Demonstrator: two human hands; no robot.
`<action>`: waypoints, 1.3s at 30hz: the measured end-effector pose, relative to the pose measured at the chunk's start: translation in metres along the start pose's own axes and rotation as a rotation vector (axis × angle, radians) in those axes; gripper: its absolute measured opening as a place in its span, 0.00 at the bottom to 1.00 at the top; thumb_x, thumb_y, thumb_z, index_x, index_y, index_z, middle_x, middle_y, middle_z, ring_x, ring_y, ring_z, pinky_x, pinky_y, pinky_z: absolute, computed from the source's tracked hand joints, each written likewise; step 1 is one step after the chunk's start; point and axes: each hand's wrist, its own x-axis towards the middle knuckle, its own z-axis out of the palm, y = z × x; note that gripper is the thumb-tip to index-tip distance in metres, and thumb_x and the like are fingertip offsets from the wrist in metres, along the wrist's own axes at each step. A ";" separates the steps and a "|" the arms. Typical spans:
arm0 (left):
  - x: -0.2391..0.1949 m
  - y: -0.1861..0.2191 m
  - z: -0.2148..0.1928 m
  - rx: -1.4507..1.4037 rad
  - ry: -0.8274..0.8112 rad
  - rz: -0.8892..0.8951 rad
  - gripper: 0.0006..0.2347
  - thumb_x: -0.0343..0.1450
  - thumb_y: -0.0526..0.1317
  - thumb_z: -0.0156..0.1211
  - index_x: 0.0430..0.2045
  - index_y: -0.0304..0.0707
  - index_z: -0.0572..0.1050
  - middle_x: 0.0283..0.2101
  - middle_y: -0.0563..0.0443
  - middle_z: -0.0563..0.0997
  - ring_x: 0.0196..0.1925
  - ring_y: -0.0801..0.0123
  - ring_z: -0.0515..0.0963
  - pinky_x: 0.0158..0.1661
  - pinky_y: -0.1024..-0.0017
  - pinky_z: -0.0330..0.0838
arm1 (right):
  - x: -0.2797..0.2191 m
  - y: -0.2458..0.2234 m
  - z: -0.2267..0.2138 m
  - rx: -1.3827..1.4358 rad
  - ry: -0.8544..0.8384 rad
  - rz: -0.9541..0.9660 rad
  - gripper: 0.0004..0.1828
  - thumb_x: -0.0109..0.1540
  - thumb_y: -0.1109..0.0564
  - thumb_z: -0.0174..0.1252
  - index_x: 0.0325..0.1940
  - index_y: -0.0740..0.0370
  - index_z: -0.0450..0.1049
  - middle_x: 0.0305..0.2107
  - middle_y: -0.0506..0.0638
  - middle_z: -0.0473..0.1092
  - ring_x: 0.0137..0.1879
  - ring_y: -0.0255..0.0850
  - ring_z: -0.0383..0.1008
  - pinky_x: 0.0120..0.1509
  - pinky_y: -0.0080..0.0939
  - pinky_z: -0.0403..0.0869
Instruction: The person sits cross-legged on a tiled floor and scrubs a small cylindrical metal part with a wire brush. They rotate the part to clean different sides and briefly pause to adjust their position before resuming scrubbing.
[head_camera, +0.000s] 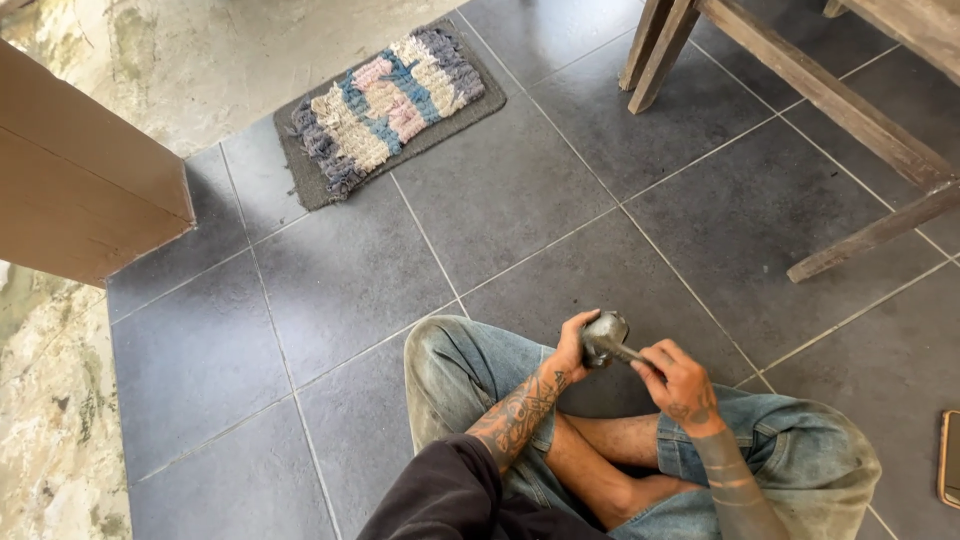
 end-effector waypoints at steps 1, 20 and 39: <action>-0.008 0.000 0.005 -0.003 0.003 -0.006 0.21 0.61 0.55 0.72 0.34 0.37 0.77 0.33 0.39 0.81 0.29 0.55 0.80 0.22 0.61 0.71 | 0.001 0.005 -0.006 0.000 -0.006 0.004 0.07 0.61 0.48 0.64 0.38 0.50 0.80 0.30 0.44 0.74 0.39 0.46 0.81 0.43 0.41 0.80; 0.002 0.002 0.000 -0.055 0.015 0.015 0.18 0.63 0.53 0.69 0.32 0.38 0.78 0.33 0.41 0.83 0.31 0.54 0.83 0.26 0.63 0.75 | -0.002 0.009 0.004 0.002 0.034 0.071 0.09 0.64 0.49 0.63 0.39 0.55 0.79 0.30 0.49 0.72 0.38 0.48 0.79 0.38 0.43 0.78; 0.009 -0.008 -0.009 -0.004 0.018 0.014 0.19 0.63 0.56 0.69 0.34 0.42 0.79 0.36 0.46 0.84 0.35 0.58 0.83 0.31 0.63 0.75 | -0.006 -0.010 -0.007 -0.098 0.001 0.041 0.08 0.64 0.48 0.62 0.39 0.53 0.80 0.31 0.47 0.73 0.38 0.49 0.80 0.37 0.43 0.79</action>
